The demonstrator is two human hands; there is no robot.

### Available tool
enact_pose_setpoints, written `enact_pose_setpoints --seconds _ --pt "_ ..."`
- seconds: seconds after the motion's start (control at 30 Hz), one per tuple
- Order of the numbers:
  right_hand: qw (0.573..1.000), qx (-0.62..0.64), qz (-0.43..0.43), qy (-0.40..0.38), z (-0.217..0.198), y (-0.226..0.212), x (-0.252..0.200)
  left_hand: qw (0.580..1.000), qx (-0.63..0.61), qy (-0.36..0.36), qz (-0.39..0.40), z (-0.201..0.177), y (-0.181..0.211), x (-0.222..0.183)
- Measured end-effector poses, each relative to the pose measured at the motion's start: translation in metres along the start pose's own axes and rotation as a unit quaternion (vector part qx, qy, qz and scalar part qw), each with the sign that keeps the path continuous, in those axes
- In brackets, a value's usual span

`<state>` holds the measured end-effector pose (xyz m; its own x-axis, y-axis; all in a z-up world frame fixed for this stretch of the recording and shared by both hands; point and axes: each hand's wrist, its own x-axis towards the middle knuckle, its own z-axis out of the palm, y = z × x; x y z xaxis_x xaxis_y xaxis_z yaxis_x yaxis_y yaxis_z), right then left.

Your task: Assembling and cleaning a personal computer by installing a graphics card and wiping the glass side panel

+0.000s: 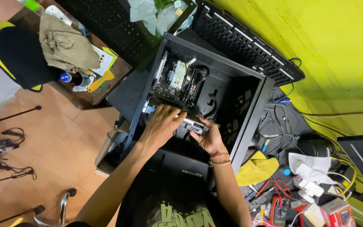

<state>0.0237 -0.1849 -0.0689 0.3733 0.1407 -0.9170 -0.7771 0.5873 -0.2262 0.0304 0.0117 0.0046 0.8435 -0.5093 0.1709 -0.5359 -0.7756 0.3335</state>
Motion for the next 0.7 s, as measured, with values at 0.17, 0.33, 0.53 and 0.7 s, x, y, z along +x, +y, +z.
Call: enact_pose_setpoints --seconds 0.17,0.33,0.53,0.7 --pt "0.999 -0.006 0.035 -0.033 0.003 0.005 0.012 1.000 0.023 -0.012 -0.004 -0.002 -0.005 0.009" --pt "0.998 -0.034 0.023 -0.056 0.025 -0.003 -0.004 0.999 0.038 -0.026 -0.010 -0.008 -0.010 0.012" --pt "0.997 -0.037 0.030 -0.067 0.012 -0.003 0.012 1.000 0.003 -0.027 -0.009 -0.010 -0.014 0.012" --pt "0.997 -0.021 0.044 -0.053 0.017 -0.006 0.007 1.000 -0.023 -0.008 -0.019 -0.016 -0.025 0.004"
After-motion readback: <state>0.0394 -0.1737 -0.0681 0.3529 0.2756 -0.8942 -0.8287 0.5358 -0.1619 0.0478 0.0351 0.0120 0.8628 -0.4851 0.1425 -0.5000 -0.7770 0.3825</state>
